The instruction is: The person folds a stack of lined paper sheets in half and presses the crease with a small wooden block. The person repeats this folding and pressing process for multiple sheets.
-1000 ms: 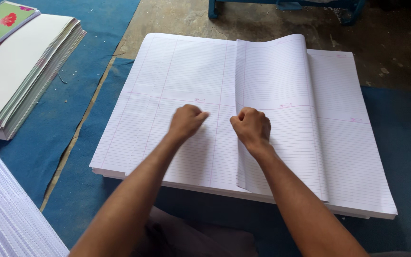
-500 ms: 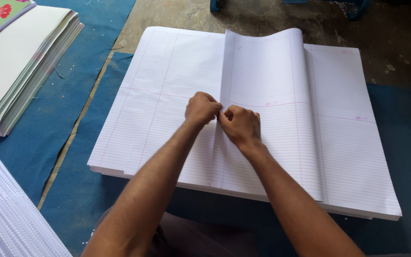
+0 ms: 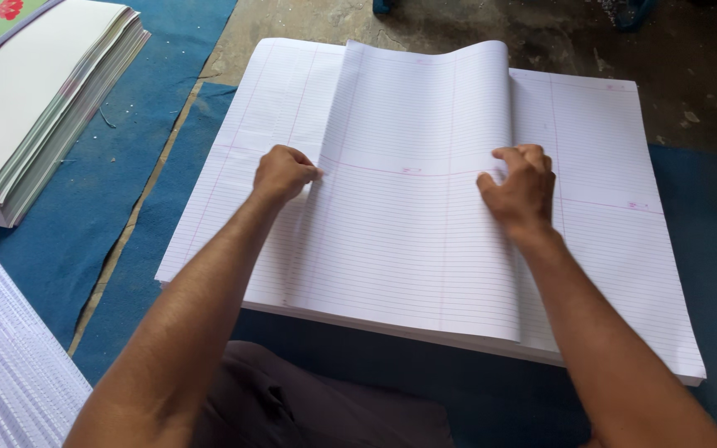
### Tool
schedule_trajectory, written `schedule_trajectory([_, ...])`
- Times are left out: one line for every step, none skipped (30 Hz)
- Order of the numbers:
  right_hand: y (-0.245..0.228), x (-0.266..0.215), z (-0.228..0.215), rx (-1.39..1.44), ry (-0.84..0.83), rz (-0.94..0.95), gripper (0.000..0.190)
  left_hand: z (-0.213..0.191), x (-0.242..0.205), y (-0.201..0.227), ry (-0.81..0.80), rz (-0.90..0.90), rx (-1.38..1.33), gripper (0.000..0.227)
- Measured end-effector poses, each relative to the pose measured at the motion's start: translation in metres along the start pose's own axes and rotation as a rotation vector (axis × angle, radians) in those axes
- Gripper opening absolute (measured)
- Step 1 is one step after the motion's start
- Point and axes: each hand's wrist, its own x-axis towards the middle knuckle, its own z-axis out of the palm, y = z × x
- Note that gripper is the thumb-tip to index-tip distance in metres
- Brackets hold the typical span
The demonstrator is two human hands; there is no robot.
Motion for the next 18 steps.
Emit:
schedule_trajectory([0.004,0.000,-0.002,0.038,-0.029,0.029,0.048,-0.005,-0.001,-0.003,0.008,-0.005,0.015,0.022])
schedule_trajectory([0.007,0.000,-0.005,0.076,-0.059,0.057,0.051,-0.009,-0.002,-0.005,0.023,-0.017,0.004,0.021])
schedule_trajectory([0.009,0.000,-0.006,0.115,-0.087,0.085,0.053,-0.013,-0.002,-0.007,0.040,-0.028,-0.006,0.021])
schedule_trajectory([0.010,0.000,-0.007,0.140,-0.099,0.084,0.055,-0.017,-0.003,-0.008,0.056,-0.039,-0.016,0.021])
schedule_trajectory([0.011,-0.001,-0.007,0.164,-0.111,0.083,0.057,-0.021,-0.003,-0.010,0.067,-0.052,-0.020,0.021])
schedule_trajectory([0.011,-0.002,-0.006,0.189,-0.124,0.083,0.059,-0.025,-0.003,-0.012,0.077,-0.066,-0.024,0.022])
schedule_trajectory([0.011,-0.003,-0.006,0.207,-0.145,0.102,0.061,-0.028,-0.003,-0.014,0.087,-0.079,-0.028,0.022])
schedule_trajectory([0.010,-0.004,-0.005,0.225,-0.165,0.120,0.063,-0.030,-0.003,-0.016,0.090,-0.091,-0.024,0.023])
schedule_trajectory([0.009,-0.006,-0.004,0.245,-0.186,0.139,0.065,-0.032,-0.002,-0.019,0.095,-0.104,-0.019,0.023])
schedule_trajectory([0.008,-0.007,-0.003,0.258,-0.204,0.149,0.067,-0.034,-0.001,-0.021,0.099,-0.116,-0.014,0.023])
schedule_trajectory([0.006,-0.009,-0.002,0.270,-0.221,0.159,0.068,-0.036,0.000,-0.024,0.111,-0.109,-0.004,0.023])
schedule_trajectory([0.004,-0.011,-0.001,0.283,-0.238,0.169,0.070,-0.038,0.001,-0.027,0.124,-0.103,0.007,0.022])
schedule_trajectory([0.002,-0.013,0.000,0.292,-0.251,0.169,0.073,-0.041,0.002,-0.030,0.137,-0.096,0.017,0.022])
schedule_trajectory([0.000,-0.015,0.000,0.301,-0.264,0.169,0.075,-0.044,0.003,-0.033,0.144,-0.098,0.026,0.021])
schedule_trajectory([-0.001,-0.016,0.001,0.310,-0.278,0.168,0.078,-0.046,0.004,-0.036,0.152,-0.100,0.034,0.021])
schedule_trajectory([-0.003,-0.016,0.001,0.300,-0.288,0.174,0.079,-0.048,0.005,-0.039,0.160,-0.102,0.043,0.020])
schedule_trajectory([-0.005,-0.017,0.001,0.290,-0.298,0.181,0.079,-0.049,0.006,-0.041,0.166,-0.110,0.046,0.020])
schedule_trajectory([-0.006,-0.017,0.001,0.280,-0.308,0.187,0.080,-0.051,0.007,-0.043,0.173,-0.117,0.050,0.019])
